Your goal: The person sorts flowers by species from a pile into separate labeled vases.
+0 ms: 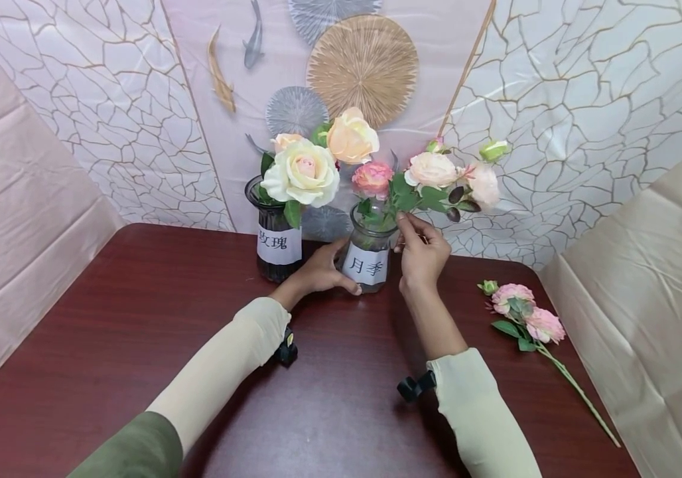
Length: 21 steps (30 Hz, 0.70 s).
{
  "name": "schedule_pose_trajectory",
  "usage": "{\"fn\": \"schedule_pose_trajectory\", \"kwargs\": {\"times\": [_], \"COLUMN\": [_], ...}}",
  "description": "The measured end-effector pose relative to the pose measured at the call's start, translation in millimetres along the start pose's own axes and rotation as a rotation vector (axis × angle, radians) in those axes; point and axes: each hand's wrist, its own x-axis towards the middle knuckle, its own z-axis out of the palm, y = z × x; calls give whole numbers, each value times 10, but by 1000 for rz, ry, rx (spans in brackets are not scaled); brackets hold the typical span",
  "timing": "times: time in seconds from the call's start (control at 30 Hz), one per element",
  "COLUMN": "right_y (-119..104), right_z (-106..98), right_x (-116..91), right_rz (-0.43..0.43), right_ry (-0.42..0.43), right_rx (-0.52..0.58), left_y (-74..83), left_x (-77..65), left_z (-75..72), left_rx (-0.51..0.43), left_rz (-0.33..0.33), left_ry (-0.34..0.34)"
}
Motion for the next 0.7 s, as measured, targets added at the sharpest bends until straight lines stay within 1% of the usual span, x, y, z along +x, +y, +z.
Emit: {"fn": "schedule_pose_trajectory", "kwargs": {"times": [0.1,0.2,0.3,0.43,0.53,0.7], "right_y": [-7,-8,-9,8,23,20], "right_z": [-4,-11,-22,-59,-105,-220], "right_x": [1,-3,-24,-62,-84,-122], "right_rz": [29,53,80,88,86,111], "right_ry": [-16,-30,-42,-47,-54,-60], "right_rx": [-25,-24,15,56,56,64], "left_y": [-2,-2,-2,-4,-5,-4], "left_x": [-5,-6,-7,-1,3,11], "left_z": [-13,-23,-27,-24,-20,-9], "left_rx": [2,5,5,-1,-10,-12], "left_rz": [-6,-7,-6,-2,1,5], "left_ry": [4,5,1,-5,-6,-5]}}
